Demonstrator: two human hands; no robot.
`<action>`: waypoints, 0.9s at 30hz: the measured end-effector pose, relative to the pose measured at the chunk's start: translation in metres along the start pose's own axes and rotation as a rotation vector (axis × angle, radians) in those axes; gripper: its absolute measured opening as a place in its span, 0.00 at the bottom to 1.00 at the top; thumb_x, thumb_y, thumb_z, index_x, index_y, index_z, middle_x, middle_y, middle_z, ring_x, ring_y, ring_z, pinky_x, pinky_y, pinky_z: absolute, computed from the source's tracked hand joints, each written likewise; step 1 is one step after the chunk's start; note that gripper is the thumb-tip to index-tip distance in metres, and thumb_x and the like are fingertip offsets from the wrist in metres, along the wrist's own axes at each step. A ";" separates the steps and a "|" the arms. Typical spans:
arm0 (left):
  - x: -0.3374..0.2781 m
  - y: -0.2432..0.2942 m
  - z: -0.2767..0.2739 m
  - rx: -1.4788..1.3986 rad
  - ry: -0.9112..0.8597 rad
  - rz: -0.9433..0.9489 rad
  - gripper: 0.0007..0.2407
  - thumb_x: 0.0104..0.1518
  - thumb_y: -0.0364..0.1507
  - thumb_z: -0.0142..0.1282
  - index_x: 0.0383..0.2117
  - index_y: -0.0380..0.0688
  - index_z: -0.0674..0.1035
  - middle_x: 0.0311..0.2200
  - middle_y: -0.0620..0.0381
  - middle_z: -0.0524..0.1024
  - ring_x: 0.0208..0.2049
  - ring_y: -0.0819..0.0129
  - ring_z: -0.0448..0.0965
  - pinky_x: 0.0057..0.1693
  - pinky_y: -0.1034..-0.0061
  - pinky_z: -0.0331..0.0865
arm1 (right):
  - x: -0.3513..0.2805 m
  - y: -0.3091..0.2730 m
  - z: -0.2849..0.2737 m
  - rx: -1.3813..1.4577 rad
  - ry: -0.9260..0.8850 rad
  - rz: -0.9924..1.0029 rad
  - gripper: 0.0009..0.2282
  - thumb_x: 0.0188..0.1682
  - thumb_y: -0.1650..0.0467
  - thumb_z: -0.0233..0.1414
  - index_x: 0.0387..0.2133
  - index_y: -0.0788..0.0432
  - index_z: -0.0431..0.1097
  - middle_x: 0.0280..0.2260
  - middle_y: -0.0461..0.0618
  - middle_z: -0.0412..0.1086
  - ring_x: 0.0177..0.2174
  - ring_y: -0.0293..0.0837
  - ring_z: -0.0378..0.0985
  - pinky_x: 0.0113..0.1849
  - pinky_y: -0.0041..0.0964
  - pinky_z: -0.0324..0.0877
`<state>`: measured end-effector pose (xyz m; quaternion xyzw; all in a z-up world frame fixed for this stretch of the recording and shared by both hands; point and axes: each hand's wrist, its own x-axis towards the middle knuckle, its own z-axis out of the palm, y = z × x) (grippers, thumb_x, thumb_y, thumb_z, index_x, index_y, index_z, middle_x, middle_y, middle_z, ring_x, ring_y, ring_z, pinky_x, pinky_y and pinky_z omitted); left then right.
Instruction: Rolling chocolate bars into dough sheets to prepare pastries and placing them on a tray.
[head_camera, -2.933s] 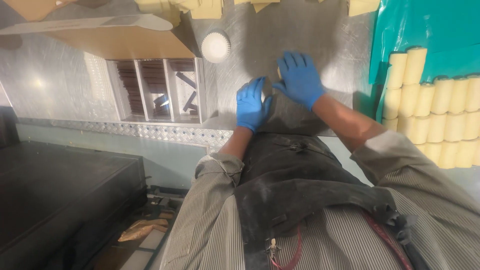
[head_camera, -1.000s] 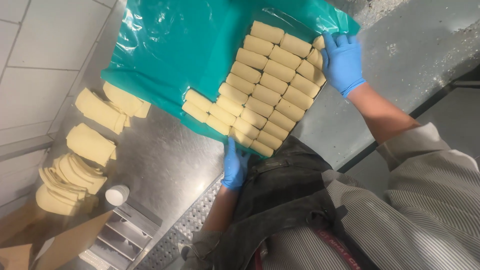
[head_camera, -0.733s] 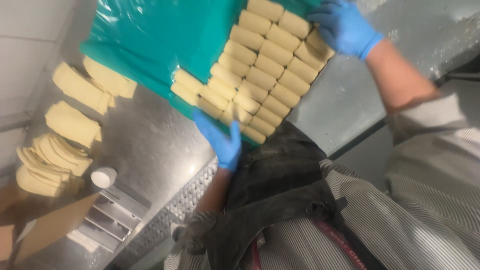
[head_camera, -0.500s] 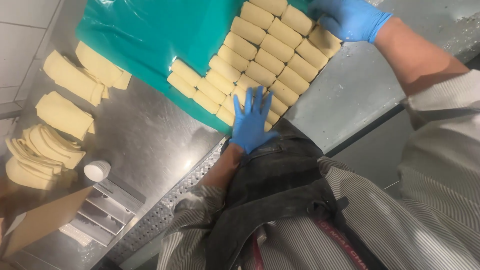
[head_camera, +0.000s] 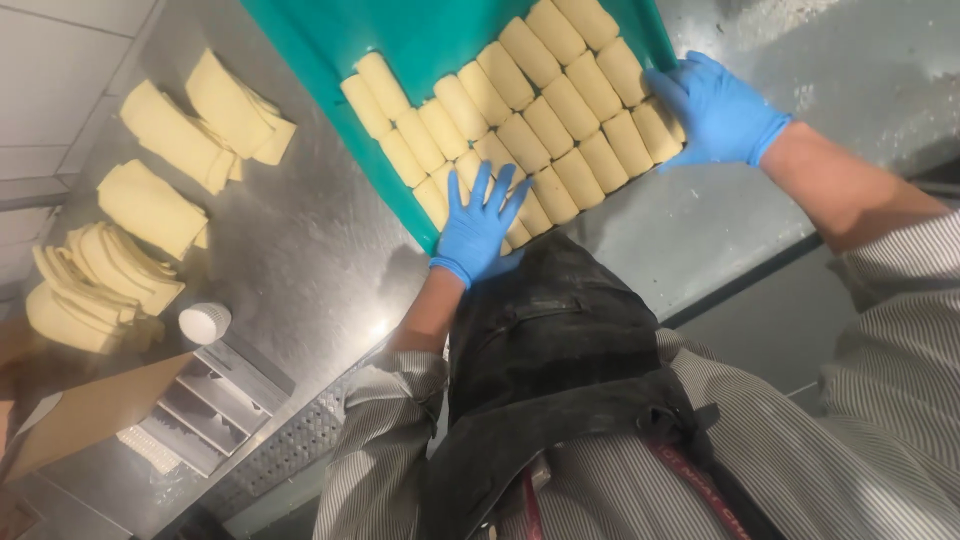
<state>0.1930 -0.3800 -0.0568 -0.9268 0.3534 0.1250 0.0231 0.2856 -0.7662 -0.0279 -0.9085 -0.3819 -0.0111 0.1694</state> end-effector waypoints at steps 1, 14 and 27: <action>0.000 0.000 -0.003 -0.005 0.015 0.001 0.36 0.55 0.29 0.56 0.73 0.52 0.54 0.73 0.50 0.48 0.73 0.42 0.43 0.70 0.30 0.36 | -0.005 0.002 0.004 -0.065 -0.083 0.052 0.44 0.31 0.49 0.57 0.59 0.66 0.66 0.45 0.60 0.71 0.48 0.60 0.69 0.55 0.53 0.63; -0.021 0.003 0.017 -0.676 0.432 -0.709 0.47 0.51 0.47 0.62 0.74 0.43 0.45 0.73 0.28 0.37 0.74 0.28 0.35 0.74 0.43 0.39 | 0.111 -0.063 0.067 0.207 0.457 0.576 0.21 0.50 0.74 0.60 0.53 0.71 0.62 0.46 0.67 0.66 0.40 0.62 0.69 0.44 0.54 0.68; -0.031 -0.006 -0.006 -0.995 0.751 -0.739 0.40 0.55 0.31 0.58 0.72 0.38 0.45 0.74 0.33 0.41 0.75 0.35 0.44 0.75 0.47 0.46 | 0.110 -0.061 0.044 0.497 0.158 0.657 0.22 0.65 0.70 0.50 0.64 0.80 0.56 0.55 0.77 0.66 0.50 0.65 0.72 0.50 0.51 0.66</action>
